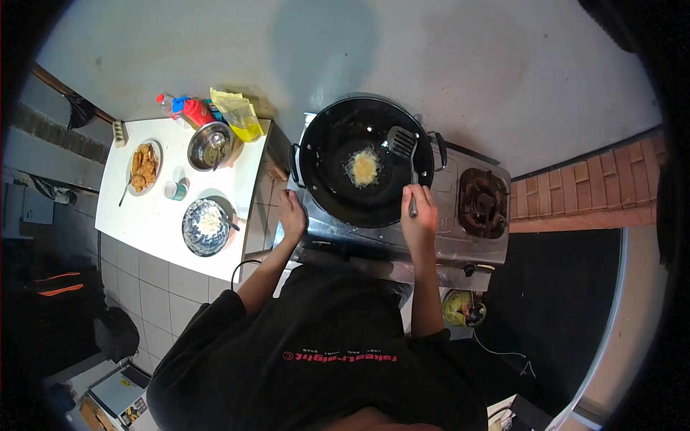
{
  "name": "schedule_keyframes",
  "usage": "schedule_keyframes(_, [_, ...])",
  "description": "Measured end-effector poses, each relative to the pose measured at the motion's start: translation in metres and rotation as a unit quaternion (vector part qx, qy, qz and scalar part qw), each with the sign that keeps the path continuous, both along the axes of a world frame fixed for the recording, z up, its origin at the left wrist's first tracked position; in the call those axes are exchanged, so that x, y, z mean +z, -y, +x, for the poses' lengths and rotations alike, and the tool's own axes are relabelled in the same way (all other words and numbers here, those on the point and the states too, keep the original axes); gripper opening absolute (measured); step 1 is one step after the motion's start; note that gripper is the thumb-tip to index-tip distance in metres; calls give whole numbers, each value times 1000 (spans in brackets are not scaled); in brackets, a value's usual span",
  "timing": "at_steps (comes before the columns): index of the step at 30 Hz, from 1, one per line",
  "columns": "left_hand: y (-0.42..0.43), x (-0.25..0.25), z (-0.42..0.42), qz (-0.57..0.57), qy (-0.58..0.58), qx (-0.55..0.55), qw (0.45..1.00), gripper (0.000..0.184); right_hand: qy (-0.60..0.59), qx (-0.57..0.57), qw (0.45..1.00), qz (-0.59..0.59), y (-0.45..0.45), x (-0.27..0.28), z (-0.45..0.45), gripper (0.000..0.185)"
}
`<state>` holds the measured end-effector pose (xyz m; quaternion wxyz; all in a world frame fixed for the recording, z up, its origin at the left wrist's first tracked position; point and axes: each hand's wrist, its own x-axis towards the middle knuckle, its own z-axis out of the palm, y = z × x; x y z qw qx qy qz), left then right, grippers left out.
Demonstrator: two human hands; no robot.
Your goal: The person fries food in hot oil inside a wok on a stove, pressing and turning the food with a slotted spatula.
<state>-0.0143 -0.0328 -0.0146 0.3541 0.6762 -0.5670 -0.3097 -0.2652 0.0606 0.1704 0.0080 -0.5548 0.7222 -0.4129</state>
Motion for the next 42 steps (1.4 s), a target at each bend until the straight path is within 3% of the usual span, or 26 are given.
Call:
schedule_keyframes(14, [-1,9,-1,32,15,-4,999,39,13,47,999,-19,4,12,5,6])
schedule_keyframes(31, [0,9,-3,20,16,10,1000,42,4,87,994,63,40,37,-25,13])
schedule_keyframes(42, [1,4,1,17,12,-6,1000,42,106,132,983,70,29,21,-14,10])
